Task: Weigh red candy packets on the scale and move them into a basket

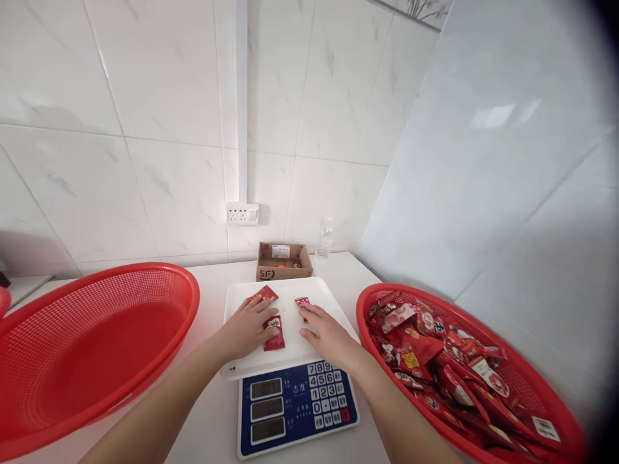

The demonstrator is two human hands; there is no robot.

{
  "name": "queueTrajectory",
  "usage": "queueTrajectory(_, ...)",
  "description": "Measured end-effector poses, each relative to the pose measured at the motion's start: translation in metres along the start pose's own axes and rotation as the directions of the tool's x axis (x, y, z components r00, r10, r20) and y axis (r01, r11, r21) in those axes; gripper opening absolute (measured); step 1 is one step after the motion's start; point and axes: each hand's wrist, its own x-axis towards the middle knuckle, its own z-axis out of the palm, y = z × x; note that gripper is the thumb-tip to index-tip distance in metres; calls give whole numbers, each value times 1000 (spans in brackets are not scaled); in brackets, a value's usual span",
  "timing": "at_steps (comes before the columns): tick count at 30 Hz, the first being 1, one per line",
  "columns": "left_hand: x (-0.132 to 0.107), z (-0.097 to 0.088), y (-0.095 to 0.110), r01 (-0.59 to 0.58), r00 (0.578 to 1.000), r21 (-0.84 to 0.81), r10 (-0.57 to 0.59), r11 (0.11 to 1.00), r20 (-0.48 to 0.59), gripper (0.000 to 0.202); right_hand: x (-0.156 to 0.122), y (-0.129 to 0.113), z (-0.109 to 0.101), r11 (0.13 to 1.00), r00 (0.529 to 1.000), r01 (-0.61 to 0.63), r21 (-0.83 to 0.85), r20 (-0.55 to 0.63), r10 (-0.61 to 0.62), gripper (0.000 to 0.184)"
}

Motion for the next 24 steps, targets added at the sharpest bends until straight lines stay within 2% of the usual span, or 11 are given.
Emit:
queueTrajectory(3, -8, -3, -1, 8, 1000, -22, -8, 1000, -1, 46, -17, 8, -15, 998, 995, -46, 36, -83, 49, 49)
queueTrajectory(7, -30, -4, 0, -2, 1000, -56, 0, 998, -28, 48, -41, 42, -50, 986, 968, -165, -21, -197, 158, 43)
queueTrajectory(9, -45, -2, -2, 41, 992, -106, -54, 993, -114, 47, -50, 64, -66, 957, 950, -274, -100, -184, 253, 42)
queueTrajectory(11, -57, 3, -5, 53, 980, -162, -83, 985, -180, 46, -57, 84, -76, 925, 936, -347, -154, -115, 333, 38)
queueTrajectory(15, -72, 15, -5, 13, 965, -240, -75, 971, -251, 44, -57, 108, -77, 905, 922, -367, -216, 43, 384, 24)
queueTrajectory(17, -75, 21, -2, 3, 962, -250, -71, 968, -264, 45, -53, 112, -70, 896, 913, -372, -243, 78, 400, 27)
queueTrajectory(20, -80, 28, -3, -9, 966, -238, -53, 971, -253, 44, -48, 113, -60, 880, 901, -391, -271, 84, 426, 34)
queueTrajectory(24, -92, 33, -12, -2, 971, -199, -46, 980, -234, 42, -45, 116, -60, 862, 892, -418, -286, 53, 450, 24)
